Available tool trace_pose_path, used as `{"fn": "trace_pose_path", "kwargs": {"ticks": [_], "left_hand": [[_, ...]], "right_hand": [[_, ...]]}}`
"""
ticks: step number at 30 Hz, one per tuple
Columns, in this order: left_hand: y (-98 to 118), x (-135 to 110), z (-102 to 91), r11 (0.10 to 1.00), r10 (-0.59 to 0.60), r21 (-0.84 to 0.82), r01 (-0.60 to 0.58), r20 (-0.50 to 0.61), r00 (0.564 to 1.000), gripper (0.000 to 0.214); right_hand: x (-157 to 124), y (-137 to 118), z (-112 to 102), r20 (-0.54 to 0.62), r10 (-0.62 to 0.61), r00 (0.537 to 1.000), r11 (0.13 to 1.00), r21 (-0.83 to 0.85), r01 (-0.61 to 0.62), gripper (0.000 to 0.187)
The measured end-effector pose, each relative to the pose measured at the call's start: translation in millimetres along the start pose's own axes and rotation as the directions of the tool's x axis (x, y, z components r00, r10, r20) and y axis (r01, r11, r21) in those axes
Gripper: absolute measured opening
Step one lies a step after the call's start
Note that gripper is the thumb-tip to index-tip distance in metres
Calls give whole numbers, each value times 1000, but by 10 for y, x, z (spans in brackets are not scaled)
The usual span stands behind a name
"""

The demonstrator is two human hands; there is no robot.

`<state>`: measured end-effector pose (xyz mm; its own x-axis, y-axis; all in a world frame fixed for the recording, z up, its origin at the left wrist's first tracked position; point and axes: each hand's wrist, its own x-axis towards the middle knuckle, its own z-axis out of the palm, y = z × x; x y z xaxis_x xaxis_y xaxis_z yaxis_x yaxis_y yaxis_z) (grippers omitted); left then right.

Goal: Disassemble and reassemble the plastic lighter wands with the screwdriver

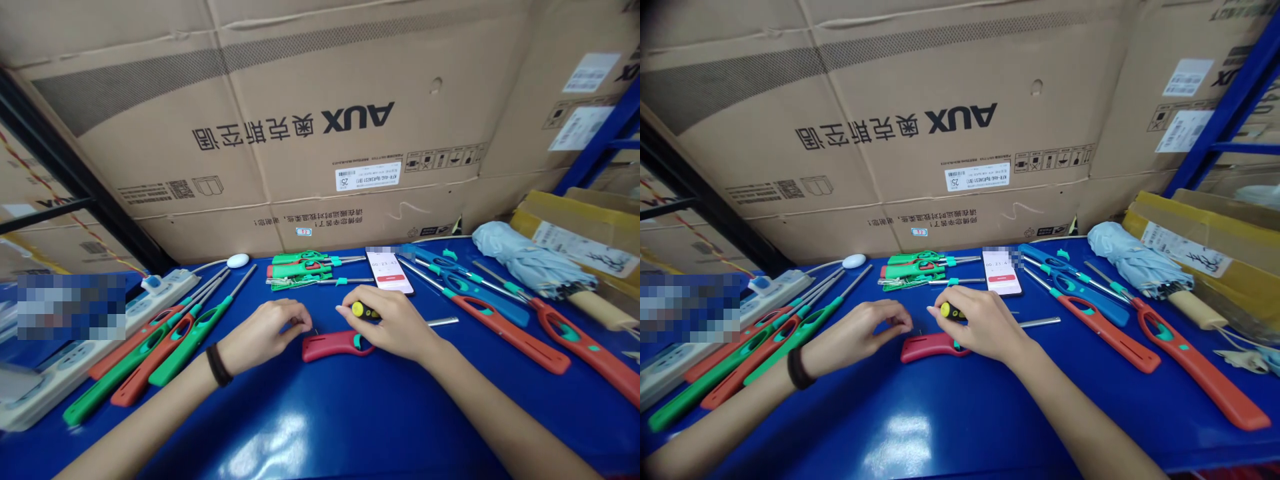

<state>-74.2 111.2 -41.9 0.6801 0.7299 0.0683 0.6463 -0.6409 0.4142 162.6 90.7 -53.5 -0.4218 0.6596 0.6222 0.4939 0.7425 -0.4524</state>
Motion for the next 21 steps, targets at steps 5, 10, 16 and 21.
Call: {"fn": "trace_pose_path", "kwargs": {"ticks": [5,10,16,21], "left_hand": [[-169,251,19,1000,-2,-25,3,57,998,15],[-258,322,-33,995,67,-91,-50,189,980,11],[-273,279,25,991,112,-97,-97,167,980,7],[-288,229,117,989,143,-49,-138,120,982,10]], "right_hand": [[3,41,-14,6,10,1000,999,-39,-10,13],[21,87,-42,23,28,999,997,-71,-27,12],[7,85,-34,65,45,997,996,-77,-40,12],[-2,107,-17,90,53,995,996,-82,-46,12]]}}
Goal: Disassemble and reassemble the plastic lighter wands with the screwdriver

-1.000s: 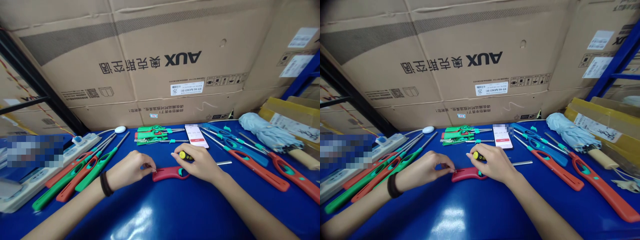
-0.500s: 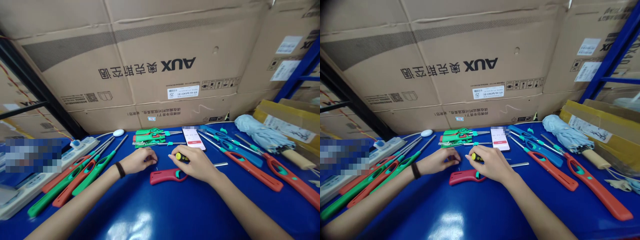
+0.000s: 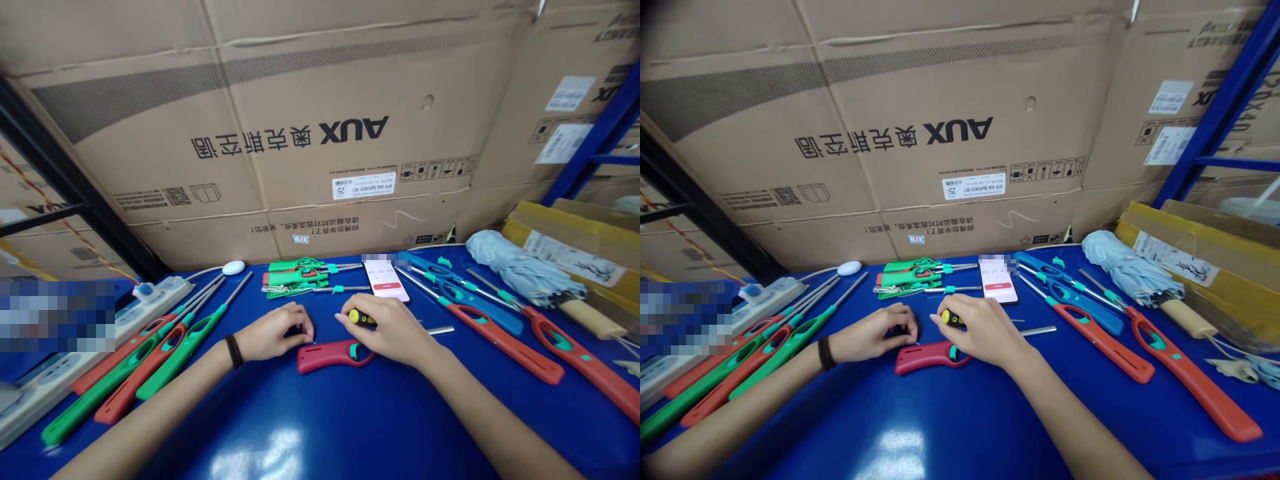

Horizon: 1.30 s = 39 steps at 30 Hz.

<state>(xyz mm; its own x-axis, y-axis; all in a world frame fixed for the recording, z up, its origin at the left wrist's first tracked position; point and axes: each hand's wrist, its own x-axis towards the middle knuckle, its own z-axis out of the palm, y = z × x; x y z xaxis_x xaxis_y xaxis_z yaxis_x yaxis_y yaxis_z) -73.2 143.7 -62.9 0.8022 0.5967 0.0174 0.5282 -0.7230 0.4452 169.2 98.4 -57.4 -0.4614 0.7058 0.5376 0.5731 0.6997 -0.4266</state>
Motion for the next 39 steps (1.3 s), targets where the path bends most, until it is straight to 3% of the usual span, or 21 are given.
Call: {"fn": "trace_pose_path", "kwargs": {"ticks": [6,11,16,28,34,39], "left_hand": [[-16,-57,-55,995,4,103,2,-64,998,12],[210,-180,-162,972,38,233,-17,-86,996,15],[383,-338,-69,845,139,522,-116,-5,990,18],[470,-369,-45,712,175,685,-155,40,984,20],[436,-381,-71,824,176,549,-139,-15,984,18],[445,-453,-93,925,63,379,-20,-101,993,13]], "right_hand": [[-9,-1,1,21,6,1000,1000,-13,-6,14],[-1,-11,-1,35,9,999,1000,-15,-9,14],[-1,-13,1,44,13,999,1000,-18,-12,14],[-10,-19,-1,56,15,998,999,-30,-14,16],[-6,-20,-3,43,12,999,1000,-26,-11,15],[5,-24,-19,-5,20,1000,1000,-17,-20,14]]}}
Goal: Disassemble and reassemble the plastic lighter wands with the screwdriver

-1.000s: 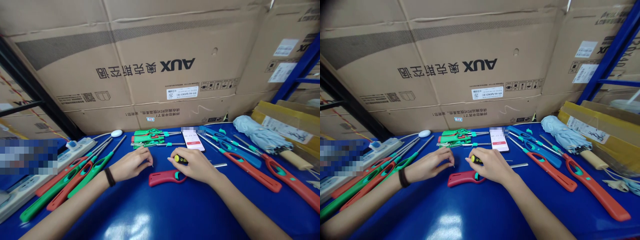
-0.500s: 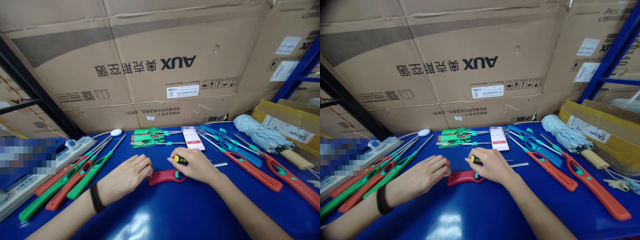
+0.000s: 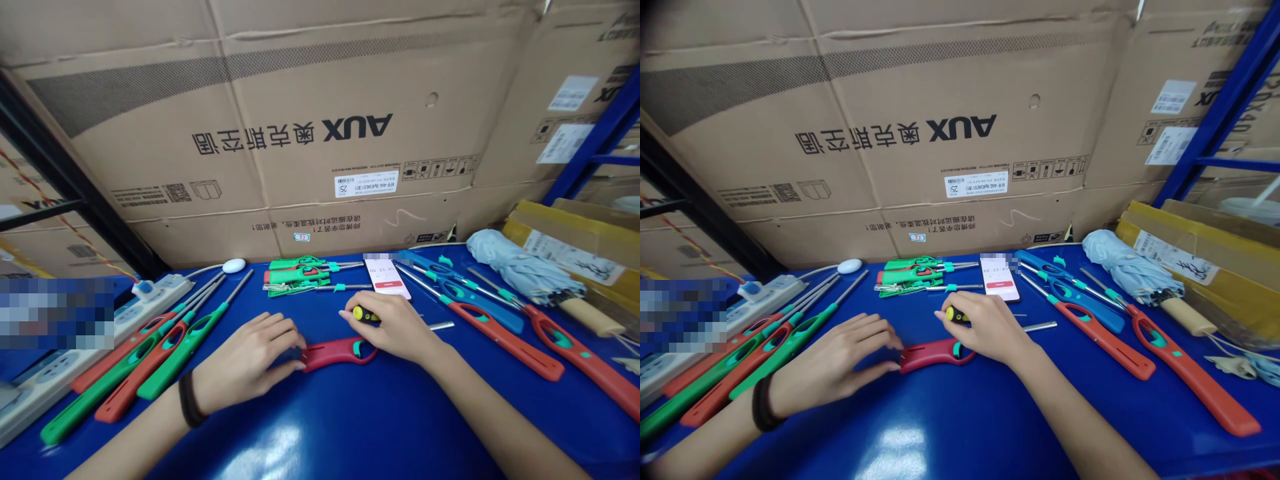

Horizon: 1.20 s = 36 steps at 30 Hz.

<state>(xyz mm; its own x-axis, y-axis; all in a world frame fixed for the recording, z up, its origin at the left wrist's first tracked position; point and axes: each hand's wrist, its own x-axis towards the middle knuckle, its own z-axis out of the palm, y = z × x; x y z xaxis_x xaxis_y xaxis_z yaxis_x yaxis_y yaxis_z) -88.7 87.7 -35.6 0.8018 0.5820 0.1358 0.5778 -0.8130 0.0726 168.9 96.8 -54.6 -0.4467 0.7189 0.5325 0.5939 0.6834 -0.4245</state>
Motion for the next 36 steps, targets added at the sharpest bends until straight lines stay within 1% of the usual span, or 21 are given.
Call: {"fn": "trace_pose_path", "kwargs": {"ticks": [3,7,11,13,16,18,20,22,23,24,25,26,28,31,34,36], "left_hand": [[-1,-42,84,995,-69,-74,66,-41,997,15],[-12,-60,215,977,-72,-209,52,-88,994,16],[1,-55,258,967,-71,-254,35,-137,988,17],[5,-58,245,965,-68,-261,29,-141,988,20],[-19,-59,208,959,-104,-276,66,-125,987,22],[-53,-36,191,954,-121,-287,89,-95,988,31],[-85,9,198,948,-112,-305,88,-61,992,36],[-102,65,234,940,-95,-332,75,-44,995,32],[-104,90,262,936,-90,-345,69,-44,995,30],[-102,110,296,933,-88,-354,65,-50,995,28],[-99,124,335,931,-91,-358,63,-62,994,28],[-97,131,376,931,-97,-359,62,-79,992,28],[-98,129,457,933,-104,-356,55,-119,987,31],[-118,106,547,947,-60,-321,3,-167,984,35],[-135,87,579,962,-10,-269,-41,-185,983,34],[-132,80,576,966,-5,-255,-44,-188,982,34]], "right_hand": [[13,7,-16,-36,9,999,1000,0,-9,14],[24,17,-12,-59,15,998,1000,0,-15,13],[17,20,16,-55,18,998,1000,15,-17,14],[12,18,18,-58,22,998,999,31,-20,14],[13,-6,-10,-91,32,995,998,63,-26,10],[28,-56,-36,-143,51,988,996,78,-40,8],[62,-144,-44,-220,97,971,985,159,-63,10],[117,-266,-12,-286,173,942,935,349,-66,13],[153,-335,22,-307,210,928,882,469,-44,12],[192,-405,67,-300,255,919,818,574,-40,15],[233,-472,121,-267,274,924,758,651,-36,17],[272,-533,182,-210,272,939,704,709,-45,19],[337,-628,308,-149,227,962,619,785,-24,24],[373,-691,461,-143,234,962,550,835,-10,26],[335,-684,523,-149,263,953,537,844,-17,28],[291,-663,519,-169,278,946,542,841,-9,29]]}}
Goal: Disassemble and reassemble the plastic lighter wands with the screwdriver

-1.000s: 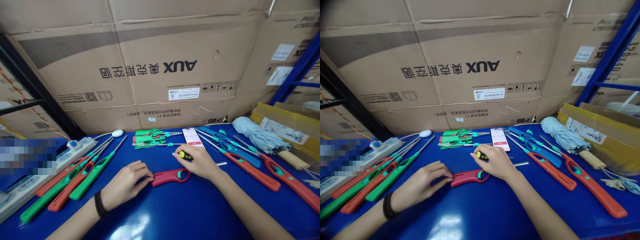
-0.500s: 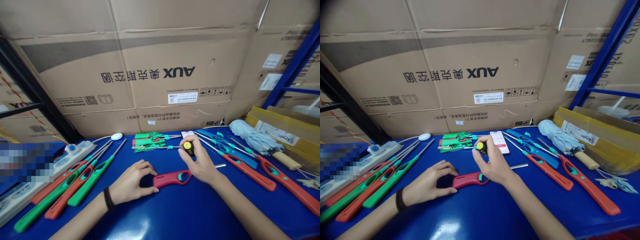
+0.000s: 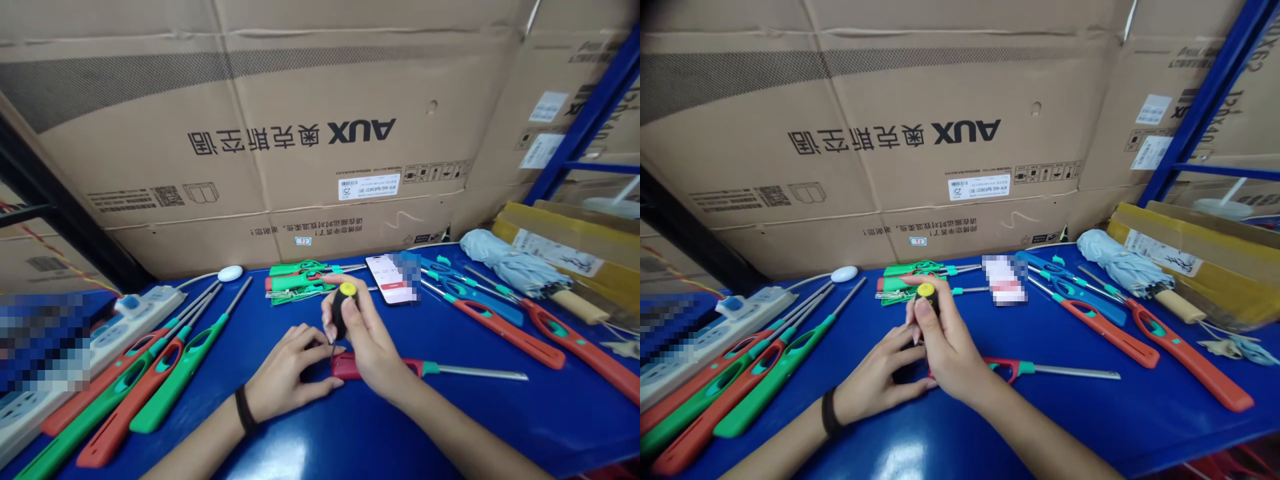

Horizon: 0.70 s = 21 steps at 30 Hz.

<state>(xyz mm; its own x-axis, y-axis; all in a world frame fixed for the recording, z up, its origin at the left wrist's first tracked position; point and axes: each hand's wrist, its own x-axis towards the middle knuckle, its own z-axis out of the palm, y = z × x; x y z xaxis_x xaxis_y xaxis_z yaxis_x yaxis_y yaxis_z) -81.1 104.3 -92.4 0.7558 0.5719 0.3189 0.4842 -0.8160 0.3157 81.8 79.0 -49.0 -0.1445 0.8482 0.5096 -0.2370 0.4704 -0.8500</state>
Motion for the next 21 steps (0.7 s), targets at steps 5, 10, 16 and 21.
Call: {"fn": "trace_pose_path", "kwargs": {"ticks": [5,10,16,21], "left_hand": [[34,-5,-15,1000,-21,-7,21,12,1000,35],[43,-19,-2,999,-46,4,46,20,999,35],[38,-16,6,999,-55,1,55,24,998,34],[38,-20,8,999,-47,-4,47,25,999,35]], "right_hand": [[-50,-31,-74,-36,-4,999,1000,12,4,30],[-70,-61,-54,-10,4,1000,1000,-15,-5,30],[-67,-42,-46,-11,10,1000,1000,-9,-10,32],[-53,-5,-53,-8,22,1000,1000,7,-22,31]]}}
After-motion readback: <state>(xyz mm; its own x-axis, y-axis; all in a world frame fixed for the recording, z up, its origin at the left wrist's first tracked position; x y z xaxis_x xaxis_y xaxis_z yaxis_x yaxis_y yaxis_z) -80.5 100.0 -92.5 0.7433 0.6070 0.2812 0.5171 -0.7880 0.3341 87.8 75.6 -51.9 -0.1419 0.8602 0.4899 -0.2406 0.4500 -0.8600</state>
